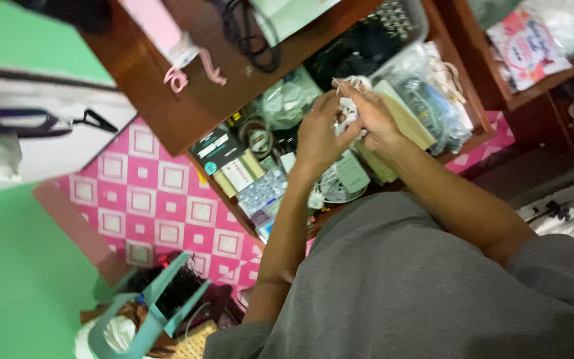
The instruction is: The person organizes items inside a wooden cabinet. They handle a white cable, a pink cylindrical object, and various plastic bags, placing them into different compartments and drawers before closing the cabinet doors.
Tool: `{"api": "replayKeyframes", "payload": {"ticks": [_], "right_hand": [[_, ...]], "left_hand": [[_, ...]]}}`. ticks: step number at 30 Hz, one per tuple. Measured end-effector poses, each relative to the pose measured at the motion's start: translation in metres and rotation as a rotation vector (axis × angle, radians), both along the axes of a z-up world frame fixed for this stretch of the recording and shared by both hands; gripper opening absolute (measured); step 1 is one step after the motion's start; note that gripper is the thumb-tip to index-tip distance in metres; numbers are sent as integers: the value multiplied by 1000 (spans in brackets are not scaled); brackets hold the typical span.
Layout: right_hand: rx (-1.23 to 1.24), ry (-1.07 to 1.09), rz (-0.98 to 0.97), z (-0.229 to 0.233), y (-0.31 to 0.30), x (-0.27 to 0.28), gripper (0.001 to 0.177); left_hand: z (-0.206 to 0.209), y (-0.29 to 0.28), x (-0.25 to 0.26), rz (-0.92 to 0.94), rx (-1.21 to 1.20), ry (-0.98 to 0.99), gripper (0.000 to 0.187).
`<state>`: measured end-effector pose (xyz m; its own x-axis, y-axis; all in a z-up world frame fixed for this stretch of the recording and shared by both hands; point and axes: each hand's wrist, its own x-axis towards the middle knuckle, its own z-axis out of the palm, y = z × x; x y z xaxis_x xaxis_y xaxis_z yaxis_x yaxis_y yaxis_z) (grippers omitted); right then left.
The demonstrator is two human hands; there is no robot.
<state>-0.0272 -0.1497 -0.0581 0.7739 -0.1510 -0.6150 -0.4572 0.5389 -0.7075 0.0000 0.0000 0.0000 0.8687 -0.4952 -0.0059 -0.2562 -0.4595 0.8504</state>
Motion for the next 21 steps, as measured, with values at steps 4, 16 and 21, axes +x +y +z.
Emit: {"api": "replayKeyframes", "payload": {"ticks": [4, 16, 21], "right_hand": [[-756, -100, 406, 69, -41, -7, 16], [-1118, -478, 113, 127, -228, -92, 26], [-1846, -610, 339, 133, -319, -151, 44]], "left_hand": [[40, -24, 11, 182, -181, 394, 48], [-10, -277, -95, 111, -1088, 1324, 47], [-8, -371, -135, 1, -1275, 1390, 46]]}}
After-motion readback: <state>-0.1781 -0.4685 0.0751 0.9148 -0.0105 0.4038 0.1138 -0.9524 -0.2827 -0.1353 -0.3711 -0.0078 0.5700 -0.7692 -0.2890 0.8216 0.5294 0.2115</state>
